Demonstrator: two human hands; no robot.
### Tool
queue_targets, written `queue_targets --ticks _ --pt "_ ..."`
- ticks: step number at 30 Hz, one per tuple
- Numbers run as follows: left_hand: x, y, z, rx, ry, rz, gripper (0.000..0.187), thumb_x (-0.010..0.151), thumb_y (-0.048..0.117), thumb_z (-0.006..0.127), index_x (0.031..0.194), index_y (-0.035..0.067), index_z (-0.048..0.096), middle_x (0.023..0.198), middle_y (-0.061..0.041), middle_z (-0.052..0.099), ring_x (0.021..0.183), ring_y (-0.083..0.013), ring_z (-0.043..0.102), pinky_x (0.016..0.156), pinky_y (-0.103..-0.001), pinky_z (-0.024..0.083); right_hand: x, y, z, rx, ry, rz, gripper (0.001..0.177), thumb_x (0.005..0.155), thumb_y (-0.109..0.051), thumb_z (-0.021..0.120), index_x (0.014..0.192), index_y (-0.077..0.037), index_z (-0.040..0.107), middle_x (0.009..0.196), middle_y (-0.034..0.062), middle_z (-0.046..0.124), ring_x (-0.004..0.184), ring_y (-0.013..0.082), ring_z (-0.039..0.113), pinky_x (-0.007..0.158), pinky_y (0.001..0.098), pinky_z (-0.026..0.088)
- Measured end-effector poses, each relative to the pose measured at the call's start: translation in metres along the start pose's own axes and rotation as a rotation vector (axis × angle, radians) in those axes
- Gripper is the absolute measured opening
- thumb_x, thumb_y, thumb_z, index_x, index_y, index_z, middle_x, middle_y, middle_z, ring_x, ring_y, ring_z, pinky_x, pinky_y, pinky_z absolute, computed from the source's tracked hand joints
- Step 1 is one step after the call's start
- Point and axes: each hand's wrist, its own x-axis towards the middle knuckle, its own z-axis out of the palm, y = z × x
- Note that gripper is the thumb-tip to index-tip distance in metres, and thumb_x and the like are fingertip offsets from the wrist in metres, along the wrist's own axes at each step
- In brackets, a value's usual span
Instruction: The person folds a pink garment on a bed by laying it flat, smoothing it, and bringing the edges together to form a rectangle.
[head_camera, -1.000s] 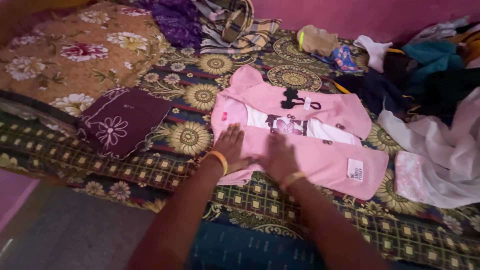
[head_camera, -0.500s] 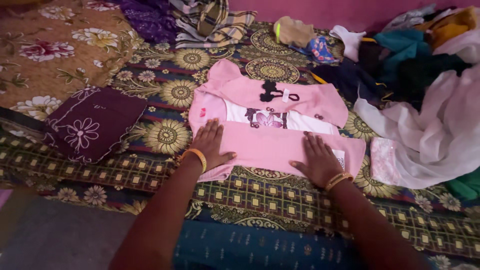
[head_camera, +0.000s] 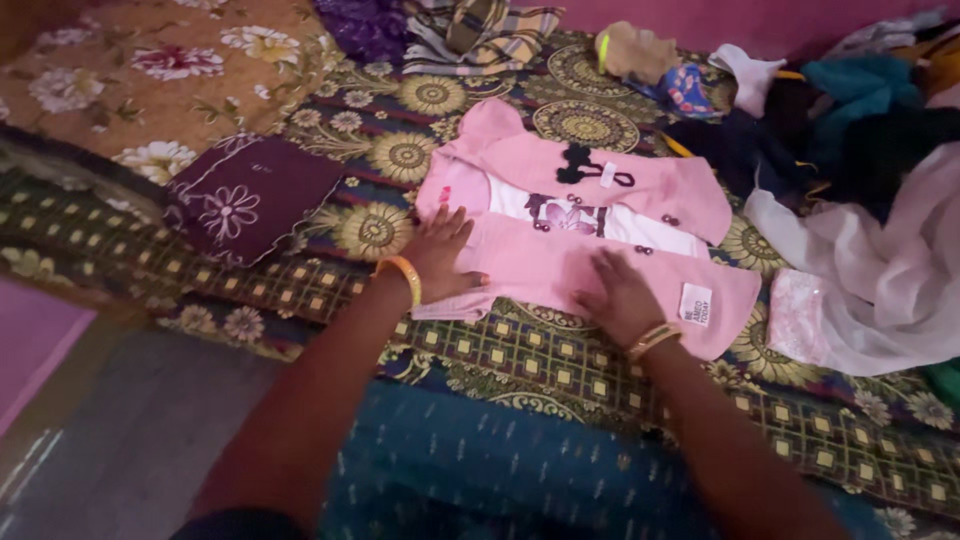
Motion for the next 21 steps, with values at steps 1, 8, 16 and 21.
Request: queue_targets --ticks 1,8,16,21 --pt "-0.010 -0.005 0.001 -0.029 0.051 0.045 0.101 0.082 0.065 0.068 0.152 0.000 0.038 0.164 -0.025 0.025 0.153 -0.0420 0.015 0.123 -0.049 0.015 0.001 -0.015 -0.002 0.004 -0.002 -0.006 0.076 0.096 -0.053 0.062 0.147 0.001 0.050 0.153 0.0265 0.048 0.140 0.0442 0.045 0.112 0.0504 0.040" --pt "-0.050 -0.023 0.013 -0.226 0.128 -0.022 0.056 0.099 0.050 0.055 0.139 0.011 0.062 0.157 -0.013 0.052 0.153 -0.0306 0.039 0.130 -0.043 0.029 0.019 -0.135 0.007 0.421 0.045 -0.014 0.027 0.080 -0.028 0.082 0.095 -0.006 0.076 0.086 0.0129 0.073 0.075 0.0313 0.071 0.070 0.0419 0.058" --pt "-0.009 0.027 -0.017 0.019 -0.090 -0.003 0.056 0.099 0.056 0.045 0.153 0.040 0.045 0.173 -0.006 0.014 0.159 -0.0337 0.003 0.122 -0.070 0.007 0.005 -0.151 0.045 0.372 0.109 0.137 0.019 0.082 -0.022 0.079 0.090 -0.005 0.074 0.083 0.0161 0.071 0.074 0.0350 0.069 0.069 0.0460 0.056" --pt "-0.004 0.025 -0.011 0.074 -0.279 -0.065 0.071 0.095 0.069 0.039 0.160 0.042 0.026 0.173 -0.001 0.002 0.158 -0.0319 -0.004 0.120 -0.072 0.005 -0.003 -0.149 0.049 0.481 0.111 0.185 0.014 0.076 -0.015 0.076 0.086 -0.007 0.074 0.073 0.0145 0.071 0.065 0.0309 0.071 0.064 0.0414 0.058"
